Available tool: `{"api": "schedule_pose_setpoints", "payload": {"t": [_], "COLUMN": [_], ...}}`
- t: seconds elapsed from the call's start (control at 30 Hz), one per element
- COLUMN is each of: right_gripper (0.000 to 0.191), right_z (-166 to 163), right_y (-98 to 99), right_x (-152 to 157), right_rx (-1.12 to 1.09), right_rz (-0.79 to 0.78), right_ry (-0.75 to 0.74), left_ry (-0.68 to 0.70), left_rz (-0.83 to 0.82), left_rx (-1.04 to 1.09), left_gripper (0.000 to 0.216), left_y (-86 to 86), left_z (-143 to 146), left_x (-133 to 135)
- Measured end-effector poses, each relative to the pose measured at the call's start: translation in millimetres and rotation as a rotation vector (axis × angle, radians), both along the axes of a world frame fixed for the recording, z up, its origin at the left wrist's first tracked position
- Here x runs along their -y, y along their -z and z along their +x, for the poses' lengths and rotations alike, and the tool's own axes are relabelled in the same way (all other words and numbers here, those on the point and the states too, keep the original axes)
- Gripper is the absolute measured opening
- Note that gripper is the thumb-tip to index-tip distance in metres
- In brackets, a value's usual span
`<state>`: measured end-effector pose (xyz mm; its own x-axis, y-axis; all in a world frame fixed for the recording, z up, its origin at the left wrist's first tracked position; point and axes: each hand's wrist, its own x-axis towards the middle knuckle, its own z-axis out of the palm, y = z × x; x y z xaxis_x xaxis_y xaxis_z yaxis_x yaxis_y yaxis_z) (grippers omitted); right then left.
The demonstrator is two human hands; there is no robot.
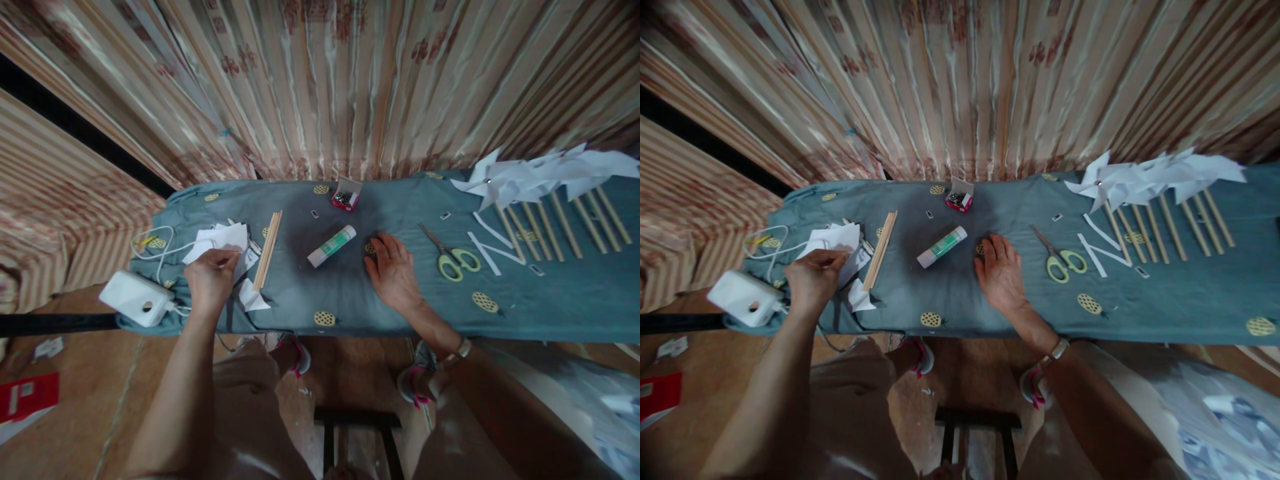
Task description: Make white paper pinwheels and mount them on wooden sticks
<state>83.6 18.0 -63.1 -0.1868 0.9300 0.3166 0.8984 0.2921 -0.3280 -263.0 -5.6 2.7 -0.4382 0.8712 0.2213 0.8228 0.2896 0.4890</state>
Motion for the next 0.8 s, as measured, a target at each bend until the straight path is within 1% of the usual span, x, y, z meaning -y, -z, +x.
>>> {"api": "schedule_pose_setpoints", "payload": {"t": [0.17, 0.37, 0.5, 0.57, 0.63, 0.8], "right_gripper": [0.045, 0.045, 0.044, 0.044, 0.044, 0.044], "right_z": [-0.6, -0.8, -0.1, 0.0, 0.0, 3.5], "right_y": [-0.6, -1.9, -1.4, -1.1, -1.1, -0.6], "right_x": [0.2, 0.2, -0.3, -0.3, -0.1, -1.5], "right_rx": [0.014, 0.026, 0.007, -0.008, -0.027, -0.139], "right_rz": [0.003, -0.003, 0.006, 0.007, 0.003, -0.005], "right_ry": [0.010, 0.008, 0.004, -0.001, -0.006, -0.023], "left_ry": [0.000, 0.101, 0.099, 0.117, 0.169, 0.367], "left_rz": [0.019, 0.097, 0.148, 0.202, 0.264, 0.393], "left_rx": [0.035, 0.133, 0.186, 0.228, 0.241, 0.085], "left_gripper": [0.020, 0.019, 0.022, 0.026, 0.027, 0.020], "left_y": [-2.5, -2.1, -3.6, -6.9, -11.9, -25.6], "left_z": [-1.1, -5.1, 0.1, 8.5, 21.2, 62.9], "left_x": [1.1, 3.4, 4.1, 4.4, 4.7, 8.1]}}
